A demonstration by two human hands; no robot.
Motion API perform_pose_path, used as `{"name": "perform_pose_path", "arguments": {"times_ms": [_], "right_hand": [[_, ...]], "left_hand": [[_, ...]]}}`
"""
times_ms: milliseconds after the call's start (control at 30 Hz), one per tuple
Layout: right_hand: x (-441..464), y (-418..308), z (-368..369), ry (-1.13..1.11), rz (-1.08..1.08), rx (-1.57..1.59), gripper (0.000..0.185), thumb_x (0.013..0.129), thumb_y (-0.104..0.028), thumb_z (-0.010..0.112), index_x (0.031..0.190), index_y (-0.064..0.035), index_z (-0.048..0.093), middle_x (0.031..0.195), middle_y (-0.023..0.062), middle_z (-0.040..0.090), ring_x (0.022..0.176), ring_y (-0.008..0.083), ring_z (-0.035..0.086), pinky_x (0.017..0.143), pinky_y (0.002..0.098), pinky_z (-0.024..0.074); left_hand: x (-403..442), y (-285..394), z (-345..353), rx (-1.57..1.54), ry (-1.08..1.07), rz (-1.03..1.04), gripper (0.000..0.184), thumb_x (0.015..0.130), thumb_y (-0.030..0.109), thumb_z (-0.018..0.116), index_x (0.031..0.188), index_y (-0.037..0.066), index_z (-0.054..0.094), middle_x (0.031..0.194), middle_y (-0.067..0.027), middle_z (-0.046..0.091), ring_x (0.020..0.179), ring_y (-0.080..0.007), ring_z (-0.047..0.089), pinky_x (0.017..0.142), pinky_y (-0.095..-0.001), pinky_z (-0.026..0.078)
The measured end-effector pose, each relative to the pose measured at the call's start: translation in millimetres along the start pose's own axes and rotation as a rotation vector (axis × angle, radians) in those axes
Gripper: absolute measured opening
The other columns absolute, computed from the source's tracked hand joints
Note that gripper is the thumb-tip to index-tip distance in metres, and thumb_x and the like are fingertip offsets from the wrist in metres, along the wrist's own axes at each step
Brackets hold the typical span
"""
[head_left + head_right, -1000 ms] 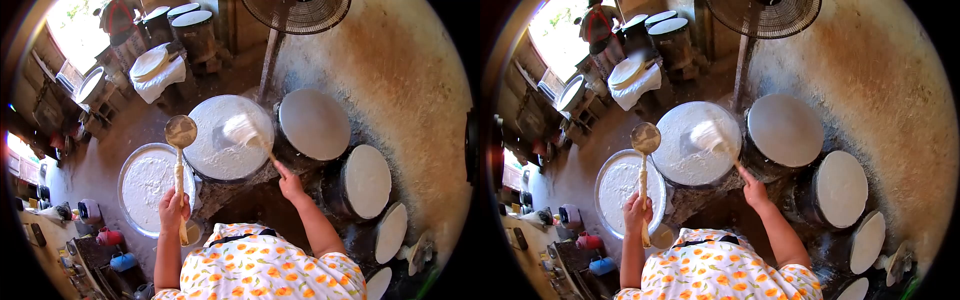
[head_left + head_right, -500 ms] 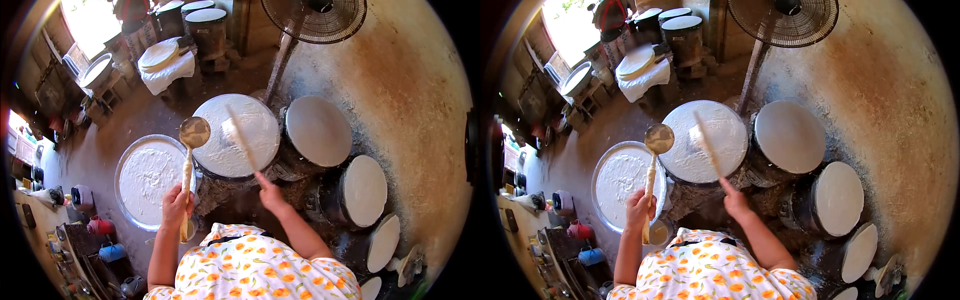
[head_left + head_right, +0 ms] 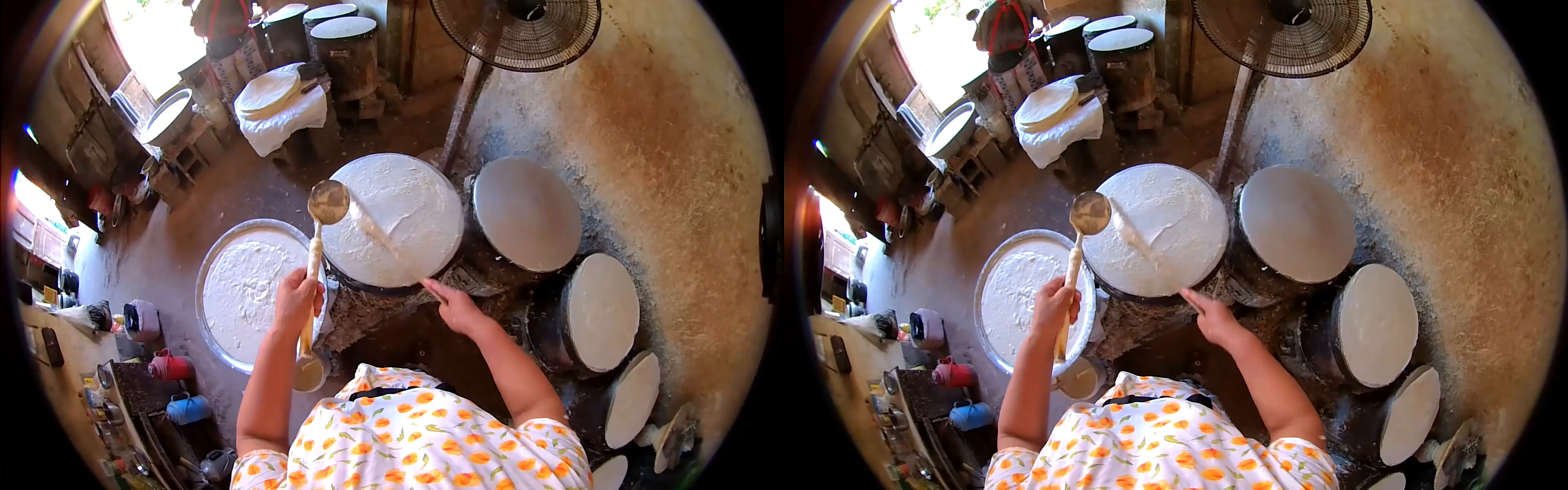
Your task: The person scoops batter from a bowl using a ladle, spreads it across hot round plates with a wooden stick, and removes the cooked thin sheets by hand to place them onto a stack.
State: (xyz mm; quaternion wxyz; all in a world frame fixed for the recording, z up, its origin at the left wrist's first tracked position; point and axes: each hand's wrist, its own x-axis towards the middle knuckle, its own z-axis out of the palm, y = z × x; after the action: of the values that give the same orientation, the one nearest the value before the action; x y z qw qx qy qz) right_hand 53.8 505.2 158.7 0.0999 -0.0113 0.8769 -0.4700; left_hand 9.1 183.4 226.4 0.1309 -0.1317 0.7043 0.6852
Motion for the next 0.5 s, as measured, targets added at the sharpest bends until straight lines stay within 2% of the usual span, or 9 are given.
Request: {"name": "perform_pose_path", "arguments": {"times_ms": [33,167,233,267,300,367,433,467,500], "right_hand": [[-15,-3,1,-0.061,-0.059,-0.008,0.059,0.079,0.005,0.043,0.133,-0.0167,0.049,0.117,0.0220,0.058,0.105,0.0319,0.060,0.088,0.0329,0.0468],[-39,20,-5,-0.038,0.007,-0.037,0.058,0.078,0.005,0.044,0.132,-0.0143,0.049,0.119,0.0219,0.057,0.107,0.0292,0.060,0.088,0.0330,0.0469],[-40,28,2,0.251,0.013,0.036,0.057,0.078,0.005,0.045,0.131,-0.0134,0.050,0.119,0.0229,0.056,0.106,0.0283,0.060,0.086,0.0322,0.0476],[-37,39,13,0.272,0.012,0.067,0.059,0.078,0.006,0.044,0.133,-0.0164,0.050,0.119,0.0178,0.060,0.103,0.0259,0.063,0.085,0.0303,0.0480],[-40,34,23,0.270,0.014,0.066,0.059,0.078,0.006,0.044,0.133,-0.0164,0.050,0.119,0.0178,0.060,0.103,0.0259,0.063,0.085,0.0303,0.0480],[-46,15,50,0.077,0.107,0.275,0.063,0.076,0.009,0.041,0.135,-0.0135,0.048,0.123,0.0116,0.060,0.112,0.0192,0.057,0.090,0.0258,0.0435],[-53,6,71,-0.008,0.151,0.396,0.064,0.077,0.010,0.039,0.136,-0.0141,0.047,0.115,0.0046,0.061,0.094,0.0123,0.056,0.078,0.0213,0.0441],[-56,3,78,-0.038,0.164,0.439,0.065,0.077,0.011,0.038,0.136,-0.0145,0.047,0.110,0.0015,0.060,0.085,0.0085,0.054,0.071,0.0190,0.0436],[-58,1,84,-0.068,0.178,0.480,0.065,0.078,0.011,0.038,0.137,-0.0148,0.047,0.105,-0.0017,0.060,0.075,0.0048,0.052,0.065,0.0166,0.0430]], "left_hand": [[7,1,1,0.000,-0.001,0.000,0.013,0.085,0.005,0.045,0.089,-0.002,0.055,0.062,-0.0039,0.053,0.040,-0.0106,0.047,0.036,-0.0256,0.038],[27,-1,7,0.185,0.061,0.012,0.012,0.085,0.007,0.046,0.084,-0.001,0.054,0.061,-0.0052,0.053,0.041,-0.0120,0.048,0.036,-0.0277,0.038],[25,-3,14,0.268,0.070,0.042,0.013,0.086,0.008,0.046,0.079,0.000,0.053,0.059,-0.0059,0.053,0.041,-0.0135,0.049,0.036,-0.0298,0.039],[19,-5,17,0.318,0.038,0.013,0.015,0.087,0.009,0.046,0.077,0.000,0.052,0.058,-0.0058,0.053,0.041,-0.0139,0.050,0.037,-0.0299,0.040],[12,-7,22,0.339,0.033,-0.029,0.017,0.088,0.010,0.046,0.076,-0.001,0.052,0.059,-0.0059,0.053,0.041,-0.0141,0.049,0.036,-0.0297,0.040],[-14,0,34,0.254,-0.030,-0.168,0.017,0.088,0.010,0.046,0.076,0.000,0.052,0.062,-0.0072,0.054,0.044,-0.0149,0.051,0.038,-0.0303,0.041],[-32,-9,46,0.087,0.008,-0.253,0.018,0.088,0.011,0.045,0.076,0.000,0.051,0.063,-0.0072,0.053,0.047,-0.0160,0.051,0.039,-0.0312,0.042],[-38,-7,47,-0.022,0.016,-0.285,0.011,0.087,0.009,0.045,0.084,0.000,0.051,0.066,-0.0063,0.052,0.048,-0.0153,0.049,0.040,-0.0318,0.042],[-42,-6,39,-0.026,0.015,-0.289,0.011,0.087,0.009,0.045,0.084,0.000,0.051,0.066,-0.0063,0.052,0.048,-0.0153,0.049,0.040,-0.0318,0.042]]}}
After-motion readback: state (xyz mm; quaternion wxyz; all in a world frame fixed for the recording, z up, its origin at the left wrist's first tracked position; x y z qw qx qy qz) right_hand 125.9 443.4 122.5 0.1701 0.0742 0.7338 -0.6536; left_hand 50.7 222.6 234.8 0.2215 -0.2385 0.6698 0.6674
